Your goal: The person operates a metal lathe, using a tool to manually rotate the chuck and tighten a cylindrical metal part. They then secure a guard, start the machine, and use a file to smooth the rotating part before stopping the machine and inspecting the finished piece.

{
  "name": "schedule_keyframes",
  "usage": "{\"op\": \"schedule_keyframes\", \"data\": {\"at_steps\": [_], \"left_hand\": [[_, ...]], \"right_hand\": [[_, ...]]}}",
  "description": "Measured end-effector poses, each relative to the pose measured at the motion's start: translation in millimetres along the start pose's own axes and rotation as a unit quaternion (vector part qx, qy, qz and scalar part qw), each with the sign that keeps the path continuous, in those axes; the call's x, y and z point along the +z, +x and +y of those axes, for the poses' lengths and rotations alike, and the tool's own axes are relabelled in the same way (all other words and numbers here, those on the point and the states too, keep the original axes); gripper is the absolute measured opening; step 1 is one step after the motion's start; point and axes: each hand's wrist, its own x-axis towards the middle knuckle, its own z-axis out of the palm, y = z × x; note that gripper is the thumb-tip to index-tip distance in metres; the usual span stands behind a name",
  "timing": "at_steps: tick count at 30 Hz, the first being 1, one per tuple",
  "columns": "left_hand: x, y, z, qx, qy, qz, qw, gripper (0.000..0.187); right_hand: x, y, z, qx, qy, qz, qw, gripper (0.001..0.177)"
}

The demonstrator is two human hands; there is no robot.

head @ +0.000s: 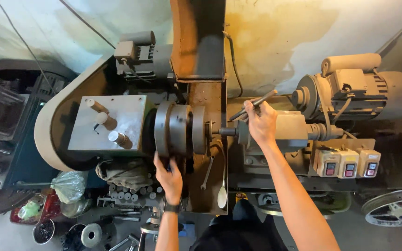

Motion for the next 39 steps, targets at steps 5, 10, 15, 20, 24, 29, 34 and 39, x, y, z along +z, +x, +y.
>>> {"op": "schedule_keyframes", "data": {"at_steps": [5, 10, 15, 20, 24, 29, 34, 39], "left_hand": [[-8.4, -11.6, 17.9, 0.055, 0.017, 0.048, 0.997, 0.052], [6.8, 123.8, 85.4, 0.2, 0.045, 0.022, 0.978, 0.046], [35.4, 182.8, 94.4, -0.041, 0.287, -0.229, 0.929, 0.045], [1.1, 86.2, 75.2, 0.073, 0.034, -0.046, 0.996, 0.045], [6.3, 3.0, 3.0, 0.015, -0.051, 0.003, 0.999, 0.054], [-5.2, -16.8, 10.3, 0.033, 0.023, 0.025, 0.999, 0.05], [-8.6, 89.1, 85.6, 0.207, 0.049, 0.07, 0.975, 0.043], [12.1, 152.7, 91.0, 0.106, 0.105, -0.151, 0.977, 0.052]], "right_hand": [[4.8, 2.2, -5.0, 0.011, 0.008, 0.008, 1.0, 0.024], [5.4, 0.0, -9.2, -0.032, -0.042, 0.001, 0.999, 0.023], [1.6, 0.6, -2.8, -0.049, -0.099, -0.03, 0.993, 0.024], [0.9, -1.5, -8.9, -0.032, -0.086, -0.028, 0.995, 0.023], [3.6, -0.9, -9.0, -0.032, -0.061, -0.022, 0.997, 0.024], [6.6, 0.0, -13.6, -0.028, -0.063, 0.001, 0.998, 0.023], [5.0, -0.5, -13.9, -0.023, -0.051, 0.0, 0.998, 0.023], [-0.7, -0.6, -7.9, -0.004, -0.048, -0.021, 0.999, 0.023]]}}
